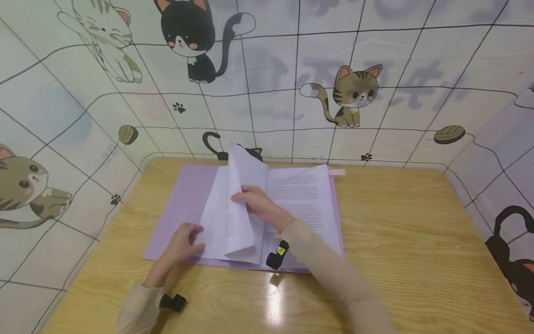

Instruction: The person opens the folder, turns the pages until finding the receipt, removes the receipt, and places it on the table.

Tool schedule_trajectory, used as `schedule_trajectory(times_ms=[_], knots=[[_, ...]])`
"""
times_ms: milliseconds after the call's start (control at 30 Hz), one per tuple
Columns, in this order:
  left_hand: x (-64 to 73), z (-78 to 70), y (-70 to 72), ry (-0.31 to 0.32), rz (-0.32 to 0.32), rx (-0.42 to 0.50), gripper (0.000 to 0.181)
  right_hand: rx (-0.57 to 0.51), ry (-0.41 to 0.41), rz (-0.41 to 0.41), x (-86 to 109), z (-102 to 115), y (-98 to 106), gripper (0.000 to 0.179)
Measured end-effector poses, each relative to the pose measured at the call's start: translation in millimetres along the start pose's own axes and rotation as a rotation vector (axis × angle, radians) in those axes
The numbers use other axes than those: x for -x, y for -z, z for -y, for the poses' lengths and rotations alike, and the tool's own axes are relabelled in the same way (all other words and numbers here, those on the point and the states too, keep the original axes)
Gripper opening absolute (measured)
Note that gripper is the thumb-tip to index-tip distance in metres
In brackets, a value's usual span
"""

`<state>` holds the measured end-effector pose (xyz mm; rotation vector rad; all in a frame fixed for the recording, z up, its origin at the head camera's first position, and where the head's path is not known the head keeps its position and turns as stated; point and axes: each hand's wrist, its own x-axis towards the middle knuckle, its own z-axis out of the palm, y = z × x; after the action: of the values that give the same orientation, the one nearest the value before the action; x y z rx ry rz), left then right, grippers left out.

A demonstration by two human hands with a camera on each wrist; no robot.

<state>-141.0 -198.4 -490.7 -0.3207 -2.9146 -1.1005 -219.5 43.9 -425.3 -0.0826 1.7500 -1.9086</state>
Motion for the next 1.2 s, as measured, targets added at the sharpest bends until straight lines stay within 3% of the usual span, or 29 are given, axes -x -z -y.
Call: schedule_trajectory(times_ms=[433, 667, 933, 1033, 1200], knots=[[7.6, -15.0, -3.2, 0.035, 0.017, -0.035, 0.036, 0.027, -0.048, -0.031, -18.1, -15.2, -22.9, 0.044], [19.2, -27.3, -2.0, -0.070, -0.019, -0.030, 0.044, 0.046, -0.068, -0.038, -23.9, -21.8, -27.9, 0.044], [32.1, -49.7, -8.8, -0.123, 0.048, 0.025, 0.075, 0.093, -0.070, -0.068, -29.0, -28.3, -31.9, 0.041], [36.1, -56.7, -13.1, -0.147, 0.014, 0.044, 0.080, 0.106, -0.064, -0.069, -30.8, -31.0, -32.5, 0.039], [39.2, -65.5, -22.0, -0.207, -0.093, -0.001, 0.081, 0.126, -0.050, -0.069, -32.0, -33.8, -33.6, 0.036]])
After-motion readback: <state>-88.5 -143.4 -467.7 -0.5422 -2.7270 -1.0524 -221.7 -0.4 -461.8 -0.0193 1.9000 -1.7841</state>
